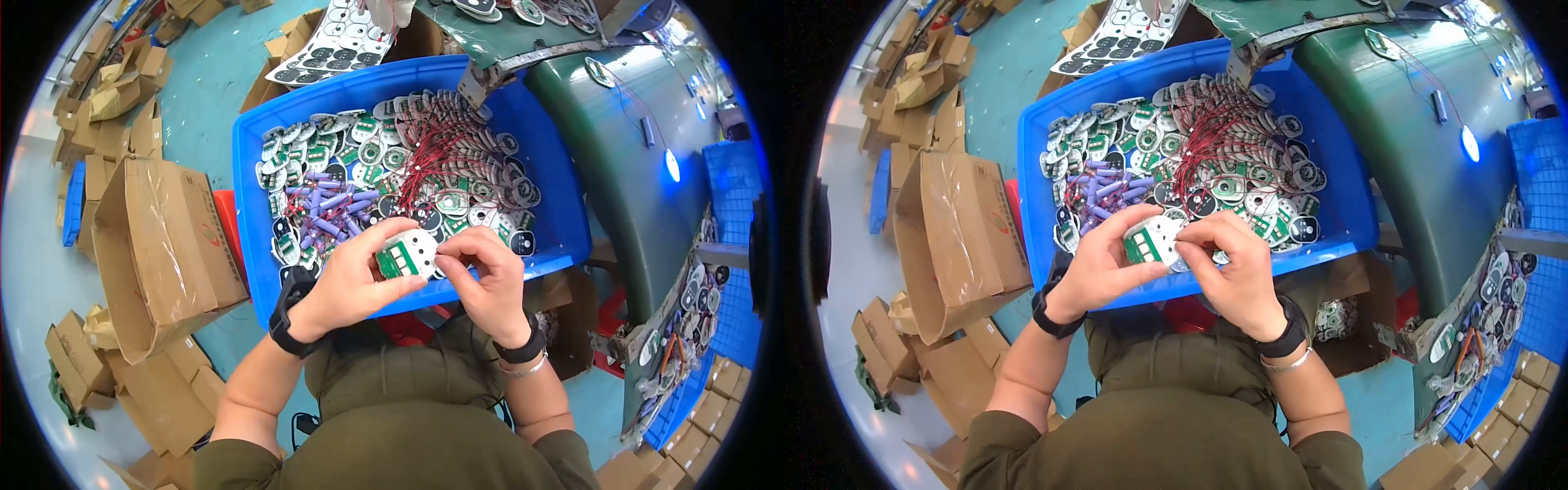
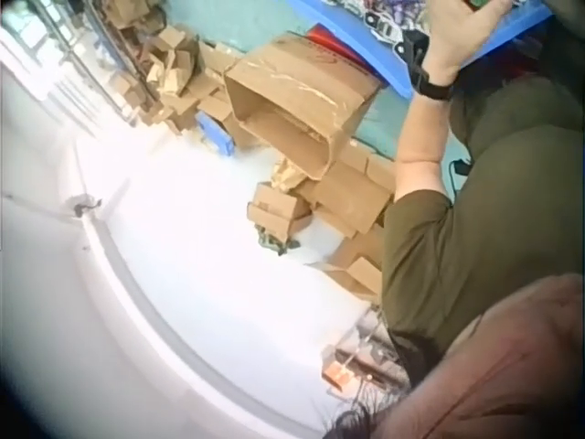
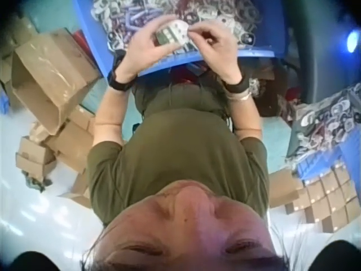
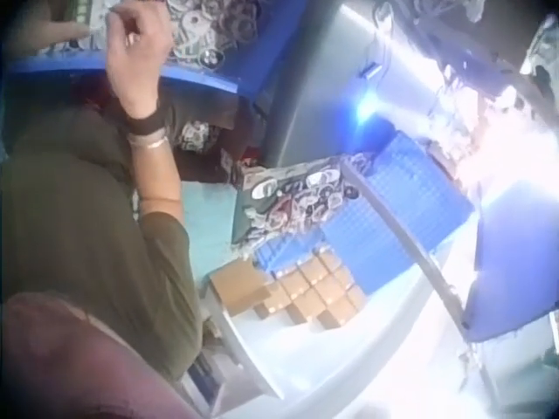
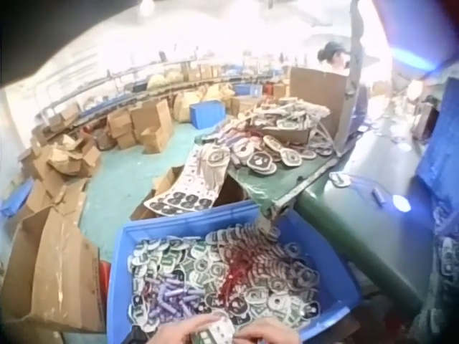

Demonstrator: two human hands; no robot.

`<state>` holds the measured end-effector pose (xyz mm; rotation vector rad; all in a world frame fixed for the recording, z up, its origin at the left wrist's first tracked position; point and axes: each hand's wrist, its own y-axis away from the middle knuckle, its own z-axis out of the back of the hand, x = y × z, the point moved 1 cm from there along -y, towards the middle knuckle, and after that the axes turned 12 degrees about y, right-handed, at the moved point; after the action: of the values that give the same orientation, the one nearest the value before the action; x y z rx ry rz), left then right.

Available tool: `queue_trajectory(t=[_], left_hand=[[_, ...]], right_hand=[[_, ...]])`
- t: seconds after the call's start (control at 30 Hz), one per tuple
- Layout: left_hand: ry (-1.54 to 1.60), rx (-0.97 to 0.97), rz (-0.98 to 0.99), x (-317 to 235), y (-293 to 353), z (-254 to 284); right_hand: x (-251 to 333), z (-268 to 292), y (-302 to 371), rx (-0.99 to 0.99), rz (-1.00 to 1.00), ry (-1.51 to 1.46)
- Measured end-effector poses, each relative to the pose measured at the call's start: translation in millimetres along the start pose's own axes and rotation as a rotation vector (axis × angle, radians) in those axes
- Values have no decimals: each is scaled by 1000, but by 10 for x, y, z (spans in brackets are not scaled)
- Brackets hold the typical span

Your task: Assembling small electronic devices by connecting batteries and wires to circuit boards and placing them into plastic housings.

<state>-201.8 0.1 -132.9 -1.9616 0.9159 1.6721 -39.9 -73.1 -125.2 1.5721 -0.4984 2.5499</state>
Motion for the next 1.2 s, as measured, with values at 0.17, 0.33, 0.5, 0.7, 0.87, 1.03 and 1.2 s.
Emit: queue_trajectory(t=[0.17,0.33,0.5,0.7,0.87,1.03,1.2], left_hand=[[41,1,-73,-179,277,-186],[480,-45,176,-284,477,-252],[599,-128,122,-189,599,-366],[553,-167,91,-141,727,-348],[523,-232,40,-96,788,-273],[605,-187,81,-80,789,-267],[632,-136,69,-132,774,-304]], right_hand=[[528,154,214,-41,189,208],[481,101,309,-33,188,170],[437,62,434,-78,127,89],[252,167,412,-68,142,131],[374,687,244,-335,140,340],[571,821,263,-215,174,-308],[416,705,349,-226,82,-353]])
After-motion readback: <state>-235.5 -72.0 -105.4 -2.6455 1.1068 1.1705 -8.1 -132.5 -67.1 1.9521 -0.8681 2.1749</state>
